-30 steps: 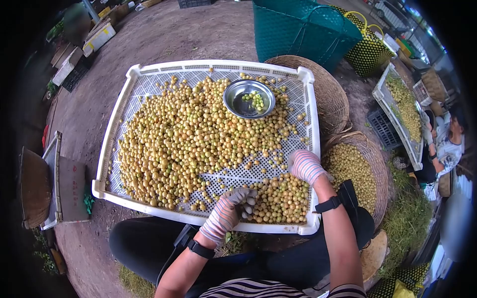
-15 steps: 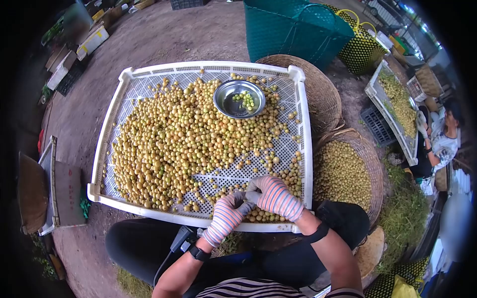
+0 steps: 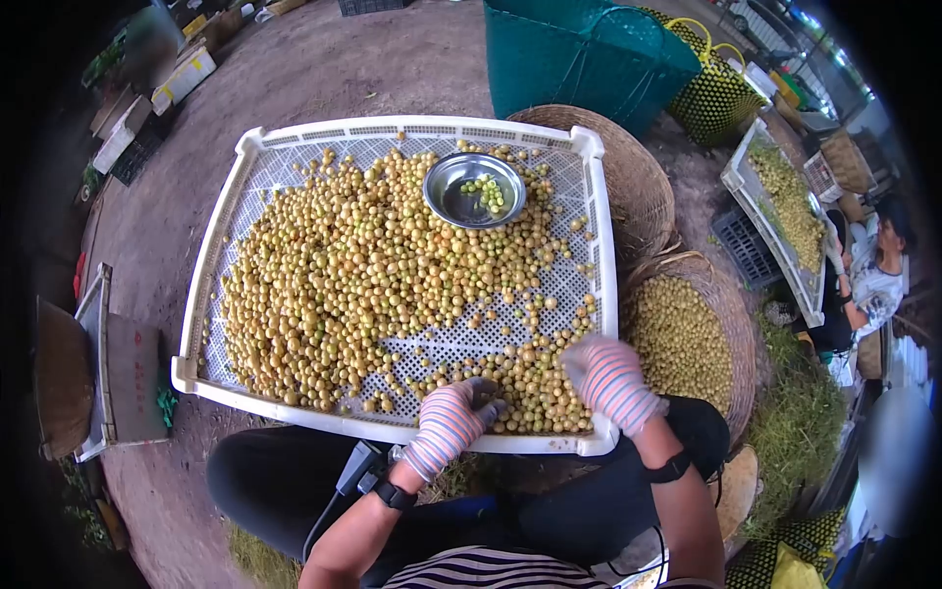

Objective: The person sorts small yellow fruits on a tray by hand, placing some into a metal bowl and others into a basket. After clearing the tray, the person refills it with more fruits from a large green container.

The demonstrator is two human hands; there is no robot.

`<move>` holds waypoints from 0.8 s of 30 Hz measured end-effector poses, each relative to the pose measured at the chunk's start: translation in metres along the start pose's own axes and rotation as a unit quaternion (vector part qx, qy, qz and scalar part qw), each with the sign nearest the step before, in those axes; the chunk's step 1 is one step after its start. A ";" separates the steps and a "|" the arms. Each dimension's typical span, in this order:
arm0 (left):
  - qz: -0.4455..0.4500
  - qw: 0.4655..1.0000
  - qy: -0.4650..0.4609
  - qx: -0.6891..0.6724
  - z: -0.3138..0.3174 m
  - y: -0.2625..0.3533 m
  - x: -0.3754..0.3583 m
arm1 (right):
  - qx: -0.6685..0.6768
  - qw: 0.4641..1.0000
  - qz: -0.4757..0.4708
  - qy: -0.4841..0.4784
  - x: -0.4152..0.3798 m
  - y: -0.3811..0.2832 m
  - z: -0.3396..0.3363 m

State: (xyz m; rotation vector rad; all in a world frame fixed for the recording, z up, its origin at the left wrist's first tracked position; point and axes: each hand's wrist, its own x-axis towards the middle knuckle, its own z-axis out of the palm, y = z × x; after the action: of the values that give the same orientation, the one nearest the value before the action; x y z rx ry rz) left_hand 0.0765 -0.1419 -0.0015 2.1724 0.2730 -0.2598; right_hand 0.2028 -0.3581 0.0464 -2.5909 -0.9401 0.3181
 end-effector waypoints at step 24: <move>0.000 0.995 0.049 -0.081 0.001 -0.003 -0.004 | -0.220 0.970 0.097 -0.029 0.064 0.026 0.011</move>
State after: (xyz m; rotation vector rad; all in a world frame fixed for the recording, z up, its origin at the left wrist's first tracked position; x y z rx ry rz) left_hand 0.0719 -0.1420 -0.0033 2.0269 0.3385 -0.1269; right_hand 0.2623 -0.3317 0.0208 -3.1072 -0.8544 0.2595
